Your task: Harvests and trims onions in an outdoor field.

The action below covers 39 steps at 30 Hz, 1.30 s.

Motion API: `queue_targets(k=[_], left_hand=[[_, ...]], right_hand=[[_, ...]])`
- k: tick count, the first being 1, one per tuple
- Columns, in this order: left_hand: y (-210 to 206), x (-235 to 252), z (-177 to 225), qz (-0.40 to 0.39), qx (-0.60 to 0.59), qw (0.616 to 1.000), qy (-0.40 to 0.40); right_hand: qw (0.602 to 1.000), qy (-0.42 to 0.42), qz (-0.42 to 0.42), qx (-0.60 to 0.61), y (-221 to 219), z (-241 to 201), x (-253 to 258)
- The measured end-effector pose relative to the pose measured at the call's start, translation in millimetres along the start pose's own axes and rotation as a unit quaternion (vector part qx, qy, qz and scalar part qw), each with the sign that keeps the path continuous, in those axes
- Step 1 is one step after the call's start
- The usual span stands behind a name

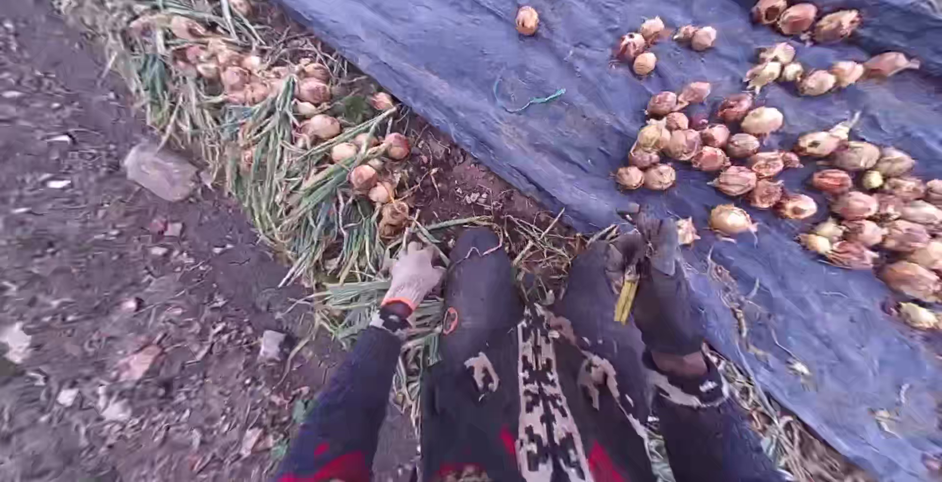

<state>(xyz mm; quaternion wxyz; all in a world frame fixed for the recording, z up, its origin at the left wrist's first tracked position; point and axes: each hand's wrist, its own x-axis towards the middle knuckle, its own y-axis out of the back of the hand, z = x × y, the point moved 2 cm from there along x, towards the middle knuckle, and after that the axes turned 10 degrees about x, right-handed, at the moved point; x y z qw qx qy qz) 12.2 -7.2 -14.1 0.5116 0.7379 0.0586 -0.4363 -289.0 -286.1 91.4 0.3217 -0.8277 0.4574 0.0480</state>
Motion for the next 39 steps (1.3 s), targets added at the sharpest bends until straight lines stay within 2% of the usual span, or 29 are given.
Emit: queue_targets(k=[2,4,7,10,16,19,21,23,25,27,30,32,34,36,39], left_hand=[[-37.7,11.5,-32.0,0.001,-0.085,0.995,0.044],[-62.0,29.8,-56.9,0.038,-0.163,0.981,0.103],[-66.9,59.3,-86.9,0.104,-0.191,0.961,0.17],[-59.7,106.5,-108.4,0.185,-0.175,0.951,0.178],[-45.0,181.9,-102.2,0.156,-0.114,0.943,0.271],[-45.6,186.7,-101.8,0.162,-0.092,0.936,0.3],[-36.7,170.3,-101.4,0.193,-0.114,0.943,0.247],[-28.8,137.1,-90.9,0.209,-0.21,0.942,0.157],[-27.5,95.4,-73.9,0.201,-0.347,0.914,0.07],[-24.7,54.9,-55.1,0.187,-0.462,0.867,-0.012],[-12.7,-10.3,-24.4,0.124,-0.553,0.817,-0.111],[-1.8,-53.9,0.9,0.049,-0.572,0.804,-0.157],[8.7,-95.4,23.4,-0.008,-0.533,0.823,-0.196],[13.7,-127.6,38.9,-0.022,-0.459,0.856,-0.237],[11.0,-149.3,48.0,0.056,-0.382,0.885,-0.262]], right_hand=[[0.993,-0.074,0.005,-0.095,-0.1,44.0,10.0],[0.977,-0.108,-0.004,-0.186,-5.0,80.6,8.9],[0.948,-0.172,-0.016,-0.266,-48.1,104.1,-5.9],[0.943,-0.219,-0.045,-0.248,-42.9,135.3,-13.6],[0.926,-0.21,-0.006,-0.314,-55.9,127.2,-6.4],[0.896,-0.207,-0.014,-0.394,-49.1,130.7,-7.9],[0.885,-0.207,-0.031,-0.417,-48.6,133.3,-9.0],[0.884,-0.191,-0.049,-0.424,-54.5,130.8,-8.5],[0.887,-0.182,-0.067,-0.42,-58.7,133.6,-9.1],[0.896,-0.16,-0.081,-0.406,-64.5,140.6,-6.6],[0.915,-0.103,-0.116,-0.374,-73.4,148.7,-9.1],[0.919,-0.062,-0.161,-0.356,-77.8,146.8,-12.8],[0.933,-0.03,-0.19,-0.304,-79.7,145.6,-21.6],[0.956,-0.011,-0.192,-0.22,-78.0,140.5,-36.3],[0.971,-0.014,-0.181,-0.154,-64.7,138.2,-50.9]])
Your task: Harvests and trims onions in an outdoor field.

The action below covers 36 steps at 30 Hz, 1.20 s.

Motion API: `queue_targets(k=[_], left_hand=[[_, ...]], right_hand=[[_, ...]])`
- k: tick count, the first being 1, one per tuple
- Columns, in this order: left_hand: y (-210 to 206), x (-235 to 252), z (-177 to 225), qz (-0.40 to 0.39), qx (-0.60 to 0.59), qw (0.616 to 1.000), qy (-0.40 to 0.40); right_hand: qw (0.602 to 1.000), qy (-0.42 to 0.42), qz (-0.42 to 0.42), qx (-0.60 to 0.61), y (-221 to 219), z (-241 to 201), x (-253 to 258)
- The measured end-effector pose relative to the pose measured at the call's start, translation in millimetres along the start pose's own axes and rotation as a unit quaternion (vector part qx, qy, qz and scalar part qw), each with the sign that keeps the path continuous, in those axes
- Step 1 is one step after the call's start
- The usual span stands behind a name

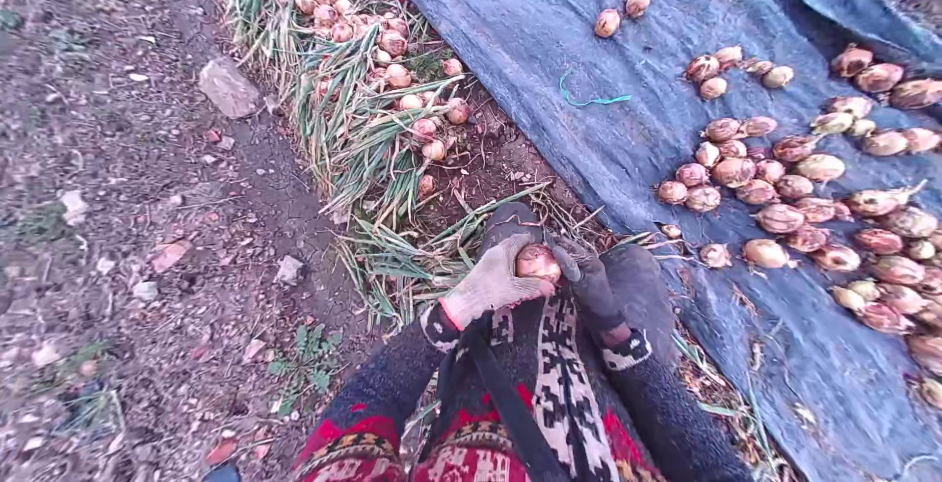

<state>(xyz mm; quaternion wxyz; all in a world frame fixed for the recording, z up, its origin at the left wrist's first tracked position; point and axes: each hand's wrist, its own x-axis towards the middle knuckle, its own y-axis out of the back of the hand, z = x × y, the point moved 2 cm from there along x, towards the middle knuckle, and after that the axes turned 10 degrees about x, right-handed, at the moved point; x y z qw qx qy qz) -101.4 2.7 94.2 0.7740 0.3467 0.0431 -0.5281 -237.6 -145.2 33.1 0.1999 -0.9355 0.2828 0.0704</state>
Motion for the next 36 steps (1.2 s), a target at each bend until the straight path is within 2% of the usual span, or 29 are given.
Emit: queue_targets(k=[2,4,6,7,8,9,10,11,13,14,16,18,20,22,25,27,29,31,33,36], left_hand=[[-15.2,-4.6,-3.4,0.044,0.089,0.995,-0.006],[-32.2,-5.4,-9.4,0.063,0.08,0.994,0.034],[-41.8,-0.2,-26.5,0.09,-0.06,0.986,0.129],[-44.9,5.5,-43.0,0.102,-0.182,0.959,0.19],[-48.3,8.8,-59.0,0.125,-0.317,0.911,0.232],[-43.6,12.6,-70.1,0.137,-0.415,0.869,0.231],[-34.3,15.7,-75.0,0.145,-0.457,0.853,0.208],[-25.4,17.6,-72.7,0.151,-0.453,0.859,0.182],[-12.9,18.6,-52.6,0.169,-0.338,0.912,0.159],[-11.3,18.7,-38.3,0.173,-0.262,0.938,0.145],[-19.1,17.6,-8.9,0.132,-0.11,0.981,0.088],[-43.2,8.1,16.5,0.066,0.078,0.995,0.012],[-65.4,-0.2,26.5,0.042,0.203,0.977,-0.053],[-71.6,3.4,20.0,0.061,0.199,0.977,-0.045],[-52.2,37.8,9.0,0.085,0.108,0.99,-0.004],[-26.9,71.6,1.8,0.157,0.119,0.98,0.015],[15.1,111.0,-36.8,0.234,0.224,0.937,0.129],[60.9,142.0,-103.0,0.203,0.266,0.894,0.297],[96.9,167.6,-167.1,0.211,0.245,0.864,0.386],[131.6,201.0,-234.5,0.271,0.218,0.839,0.418]], right_hand=[[0.999,-0.024,0.026,-0.011,1.6,3.3,-13.4],[0.999,-0.028,0.045,-0.002,-1.9,-4.7,-25.4],[0.997,-0.003,0.008,0.08,-5.2,-25.7,-44.4],[0.993,0.014,-0.019,0.114,-6.8,-39.4,-56.5],[0.99,0.03,-0.032,0.132,-9.4,-52.5,-67.6],[0.992,0.048,-0.012,0.113,-11.0,-62.9,-70.4],[0.996,0.058,0.035,0.063,-10.5,-68.3,-66.7],[0.996,0.044,0.073,-0.032,-6.6,-69.1,-59.8],[0.98,-0.049,0.045,-0.187,6.9,-53.7,-47.7],[0.979,-0.095,0.007,-0.179,14.4,-35.1,-45.0],[0.974,-0.222,-0.034,-0.015,19.9,6.5,-38.6],[0.916,-0.365,0.028,0.162,5.6,19.3,-33.7],[0.87,-0.396,0.082,0.284,0.5,17.4,-29.2],[0.838,-0.407,0.076,0.355,6.2,10.5,-22.1],[0.819,-0.377,0.036,0.431,16.8,0.7,-10.1],[0.841,-0.296,0.051,0.45,16.7,-25.4,-0.1],[0.863,-0.115,0.042,0.49,40.1,-55.5,12.8],[0.906,0.027,0.042,0.421,76.9,-84.8,28.8],[0.934,0.05,0.066,0.347,96.4,-98.6,41.1],[0.967,-0.041,0.136,0.209,86.9,-82.2,46.1]])
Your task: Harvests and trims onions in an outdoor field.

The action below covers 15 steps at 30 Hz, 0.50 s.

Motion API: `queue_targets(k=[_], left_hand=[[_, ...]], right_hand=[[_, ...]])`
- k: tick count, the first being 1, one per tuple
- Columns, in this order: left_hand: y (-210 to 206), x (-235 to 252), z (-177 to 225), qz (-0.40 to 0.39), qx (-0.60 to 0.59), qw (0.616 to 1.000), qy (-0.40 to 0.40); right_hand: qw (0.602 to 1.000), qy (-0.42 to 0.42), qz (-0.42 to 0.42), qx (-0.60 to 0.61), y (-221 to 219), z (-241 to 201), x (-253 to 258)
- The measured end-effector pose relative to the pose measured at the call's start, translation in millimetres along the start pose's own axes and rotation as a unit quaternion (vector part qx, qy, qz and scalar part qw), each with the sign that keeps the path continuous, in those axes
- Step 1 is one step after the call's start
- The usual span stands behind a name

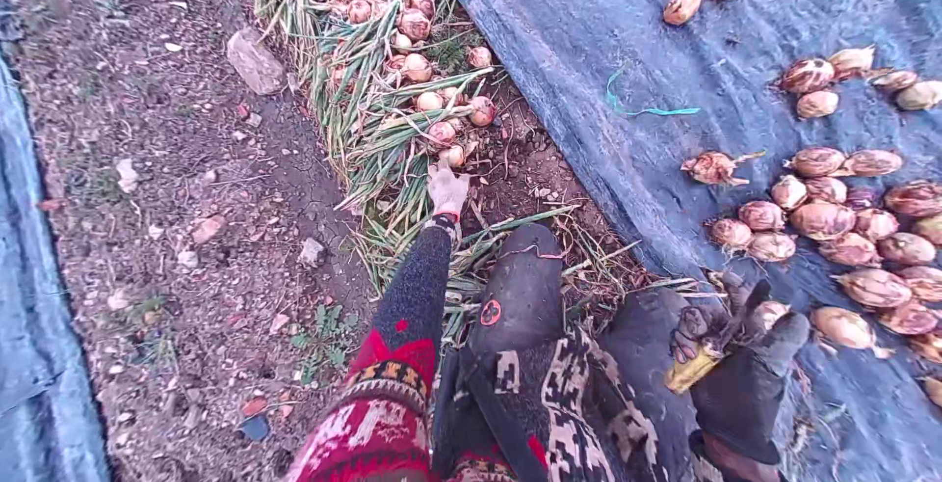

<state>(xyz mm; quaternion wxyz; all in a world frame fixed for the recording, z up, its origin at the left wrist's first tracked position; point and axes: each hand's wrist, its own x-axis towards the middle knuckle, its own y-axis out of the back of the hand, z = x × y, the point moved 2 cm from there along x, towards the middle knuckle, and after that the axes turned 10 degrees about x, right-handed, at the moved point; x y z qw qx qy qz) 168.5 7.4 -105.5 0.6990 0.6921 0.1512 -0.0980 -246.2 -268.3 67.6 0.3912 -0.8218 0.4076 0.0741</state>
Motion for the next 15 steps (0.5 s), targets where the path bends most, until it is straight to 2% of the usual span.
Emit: queue_targets(k=[3,5,7,9,11,13,15], left_hand=[[-15.4,43.2,10.7,0.012,0.001,0.998,0.055],[-28.4,55.0,17.0,0.018,0.013,0.995,0.1],[-35.9,54.5,12.0,0.031,0.008,0.994,0.108],[-31.8,43.2,3.3,0.013,-0.028,0.999,0.041],[-25.5,16.4,-8.6,-0.017,-0.099,0.993,-0.069],[-16.8,-26.8,-18.2,-0.05,-0.185,0.97,-0.149],[-2.6,-78.3,-22.2,-0.098,-0.273,0.937,-0.194]], right_hand=[[0.989,-0.053,0.047,-0.133,14.5,43.2,-7.3],[0.968,-0.099,0.07,-0.218,14.6,63.2,-14.2],[0.943,-0.14,0.083,-0.289,0.2,71.4,-18.7],[0.927,-0.148,0.062,-0.34,-7.5,78.1,-16.5],[0.924,-0.142,0.033,-0.353,-9.1,88.8,-8.7],[0.921,-0.133,0.005,-0.366,-12.7,101.8,-0.5],[0.912,-0.12,-0.027,-0.391,-17.5,113.3,8.0]])
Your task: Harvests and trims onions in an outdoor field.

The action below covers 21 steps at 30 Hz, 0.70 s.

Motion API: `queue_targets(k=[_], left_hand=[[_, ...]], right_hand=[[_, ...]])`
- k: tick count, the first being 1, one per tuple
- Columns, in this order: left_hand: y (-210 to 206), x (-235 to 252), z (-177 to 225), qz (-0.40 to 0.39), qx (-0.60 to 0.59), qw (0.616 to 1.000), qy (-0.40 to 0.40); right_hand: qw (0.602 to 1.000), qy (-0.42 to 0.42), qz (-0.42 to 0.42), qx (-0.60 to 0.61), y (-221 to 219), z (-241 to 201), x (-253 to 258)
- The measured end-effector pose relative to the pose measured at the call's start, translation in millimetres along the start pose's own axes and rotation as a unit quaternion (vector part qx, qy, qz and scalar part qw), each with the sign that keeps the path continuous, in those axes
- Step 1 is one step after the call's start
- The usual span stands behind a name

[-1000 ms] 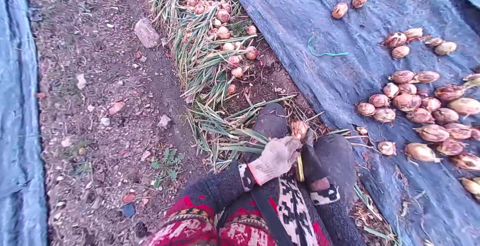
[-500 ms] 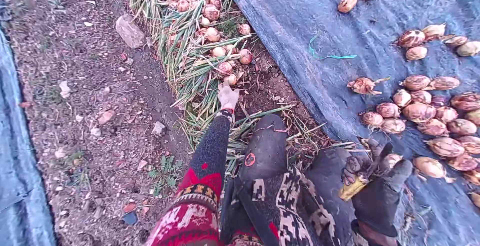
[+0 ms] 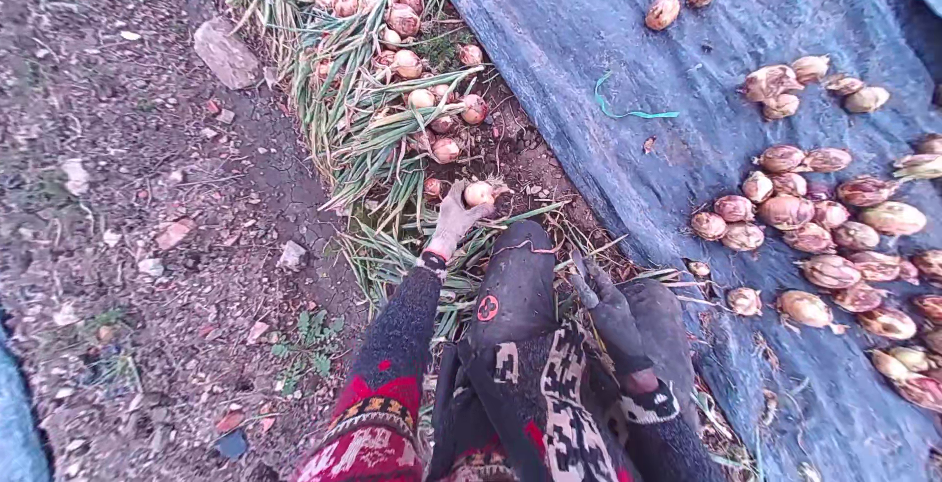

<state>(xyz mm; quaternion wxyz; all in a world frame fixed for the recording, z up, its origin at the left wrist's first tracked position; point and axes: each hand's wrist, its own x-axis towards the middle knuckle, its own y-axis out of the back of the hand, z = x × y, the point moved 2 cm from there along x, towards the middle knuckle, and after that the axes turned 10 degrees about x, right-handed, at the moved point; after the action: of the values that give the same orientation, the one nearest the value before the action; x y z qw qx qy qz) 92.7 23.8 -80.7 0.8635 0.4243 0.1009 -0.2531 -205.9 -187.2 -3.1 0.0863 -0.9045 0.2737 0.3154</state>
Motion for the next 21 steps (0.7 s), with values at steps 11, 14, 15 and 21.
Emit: queue_targets(k=[11,14,15,21], left_hand=[[4.5,-215.0,123.3,-0.422,-0.263,0.867,0.035],[6.3,-230.8,126.5,-0.39,-0.186,0.901,-0.035],[6.6,-234.3,128.4,-0.348,-0.108,0.926,-0.096],[-14.7,-267.0,135.7,-0.141,0.027,0.972,-0.186]], right_hand=[[0.967,0.196,-0.031,0.159,-24.0,2.0,-62.1],[0.962,0.192,-0.042,0.189,-15.1,12.9,-76.6],[0.964,0.182,-0.04,0.188,-13.0,14.2,-80.0],[0.983,0.125,0.064,0.117,-4.1,-20.4,-111.3]])
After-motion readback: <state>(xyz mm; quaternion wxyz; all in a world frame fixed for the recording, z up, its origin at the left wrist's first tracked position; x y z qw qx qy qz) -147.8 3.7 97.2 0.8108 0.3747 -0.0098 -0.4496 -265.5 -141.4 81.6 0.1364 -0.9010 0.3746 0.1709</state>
